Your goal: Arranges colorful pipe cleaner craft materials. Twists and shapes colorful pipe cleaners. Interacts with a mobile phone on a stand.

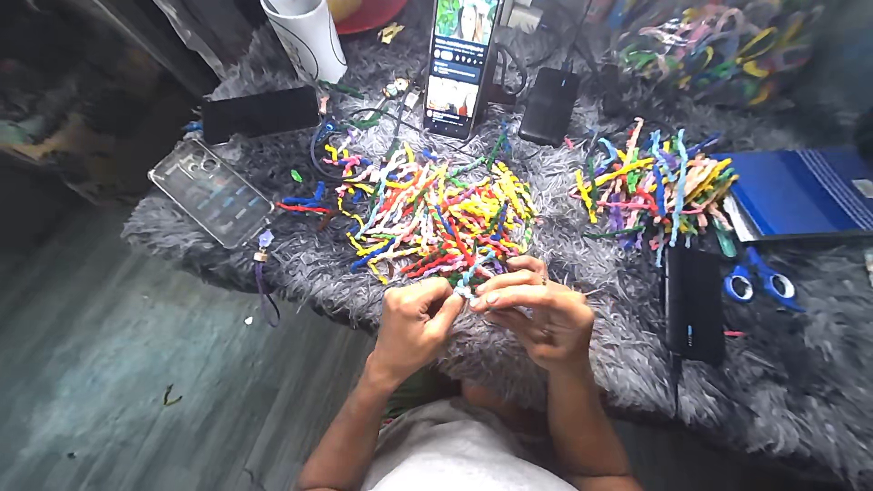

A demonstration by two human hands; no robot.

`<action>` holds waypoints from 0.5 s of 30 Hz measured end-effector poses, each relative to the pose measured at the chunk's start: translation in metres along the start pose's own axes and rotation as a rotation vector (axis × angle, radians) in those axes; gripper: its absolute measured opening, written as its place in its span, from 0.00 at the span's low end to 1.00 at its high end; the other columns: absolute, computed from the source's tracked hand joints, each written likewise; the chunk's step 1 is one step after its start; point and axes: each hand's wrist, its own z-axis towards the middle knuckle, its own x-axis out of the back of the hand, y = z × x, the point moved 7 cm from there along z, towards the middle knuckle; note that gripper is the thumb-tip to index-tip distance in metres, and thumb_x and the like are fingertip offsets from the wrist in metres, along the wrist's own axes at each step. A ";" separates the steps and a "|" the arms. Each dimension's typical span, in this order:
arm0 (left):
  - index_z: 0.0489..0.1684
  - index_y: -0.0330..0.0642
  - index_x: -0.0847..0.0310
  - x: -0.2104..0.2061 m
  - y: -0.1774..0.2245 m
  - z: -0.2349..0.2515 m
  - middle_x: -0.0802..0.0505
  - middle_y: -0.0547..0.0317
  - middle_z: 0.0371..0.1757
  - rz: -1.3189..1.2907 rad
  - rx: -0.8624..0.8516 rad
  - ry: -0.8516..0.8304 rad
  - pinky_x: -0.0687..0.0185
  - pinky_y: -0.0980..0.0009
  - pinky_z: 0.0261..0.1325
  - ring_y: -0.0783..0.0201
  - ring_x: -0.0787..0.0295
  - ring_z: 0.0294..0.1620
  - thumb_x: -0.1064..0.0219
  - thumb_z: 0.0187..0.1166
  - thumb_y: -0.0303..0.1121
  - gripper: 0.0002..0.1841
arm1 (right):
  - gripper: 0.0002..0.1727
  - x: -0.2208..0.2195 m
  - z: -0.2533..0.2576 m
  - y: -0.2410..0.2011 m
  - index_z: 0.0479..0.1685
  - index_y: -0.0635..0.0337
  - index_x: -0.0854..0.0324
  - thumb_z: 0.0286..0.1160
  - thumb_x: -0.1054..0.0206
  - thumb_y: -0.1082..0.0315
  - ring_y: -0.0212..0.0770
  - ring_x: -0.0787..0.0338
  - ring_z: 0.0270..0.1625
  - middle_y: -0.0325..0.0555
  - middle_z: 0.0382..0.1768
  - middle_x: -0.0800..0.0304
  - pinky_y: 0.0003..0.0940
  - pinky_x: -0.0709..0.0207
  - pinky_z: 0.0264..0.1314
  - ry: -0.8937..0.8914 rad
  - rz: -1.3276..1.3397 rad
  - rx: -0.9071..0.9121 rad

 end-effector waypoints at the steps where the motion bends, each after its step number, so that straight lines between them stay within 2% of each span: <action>1: 0.22 0.36 0.16 0.000 -0.003 0.000 0.17 0.68 0.20 -0.058 0.039 -0.028 0.30 0.90 0.32 0.88 0.26 0.24 0.38 0.80 0.30 0.14 | 0.06 -0.001 0.000 0.001 0.52 0.55 0.14 0.82 0.31 0.69 0.27 0.06 0.58 0.37 0.46 0.01 0.38 0.30 0.85 0.003 0.008 -0.003; 2: 0.25 0.36 0.15 -0.001 -0.005 -0.001 0.16 0.72 0.23 -0.176 0.075 -0.082 0.28 0.91 0.34 0.90 0.24 0.26 0.39 0.82 0.29 0.13 | 0.07 -0.001 -0.001 0.002 0.53 0.55 0.14 0.83 0.32 0.70 0.28 0.06 0.57 0.37 0.46 0.01 0.38 0.28 0.84 0.008 0.054 -0.019; 4: 0.31 0.41 0.15 -0.007 -0.006 -0.004 0.15 0.79 0.26 -0.468 0.135 -0.190 0.29 0.92 0.31 0.92 0.24 0.26 0.39 0.86 0.30 0.12 | 0.10 0.002 0.000 0.004 0.58 0.51 0.15 0.84 0.34 0.72 0.30 0.06 0.56 0.35 0.47 0.03 0.32 0.18 0.74 0.026 0.193 -0.067; 7: 0.37 0.47 0.12 -0.017 -0.002 -0.007 0.10 0.81 0.31 -0.747 0.162 -0.251 0.24 0.91 0.28 0.91 0.19 0.27 0.39 0.89 0.36 0.11 | 0.18 0.007 0.001 0.006 0.65 0.43 0.15 0.83 0.35 0.74 0.29 0.06 0.57 0.31 0.51 0.04 0.28 0.14 0.67 0.053 0.396 -0.109; 9: 0.37 0.49 0.11 -0.018 0.000 -0.007 0.08 0.79 0.32 -0.798 0.163 -0.130 0.22 0.91 0.28 0.89 0.17 0.27 0.39 0.89 0.36 0.12 | 0.18 0.007 0.001 0.006 0.65 0.43 0.15 0.83 0.35 0.74 0.30 0.06 0.58 0.32 0.51 0.04 0.28 0.14 0.67 0.047 0.430 -0.106; 11: 0.36 0.49 0.08 -0.019 -0.003 -0.008 0.06 0.74 0.31 -0.860 0.184 0.087 0.19 0.89 0.29 0.86 0.14 0.26 0.37 0.87 0.33 0.12 | 0.15 0.003 0.001 0.004 0.63 0.47 0.15 0.84 0.36 0.74 0.31 0.06 0.59 0.34 0.51 0.04 0.29 0.14 0.67 0.005 0.383 -0.086; 15: 0.37 0.46 0.06 -0.018 -0.012 -0.008 0.05 0.67 0.28 -0.914 0.274 0.341 0.17 0.85 0.27 0.81 0.13 0.22 0.40 0.86 0.26 0.14 | 0.09 -0.009 0.000 0.004 0.57 0.57 0.16 0.86 0.38 0.73 0.33 0.07 0.59 0.42 0.50 0.06 0.28 0.12 0.65 -0.115 0.254 -0.049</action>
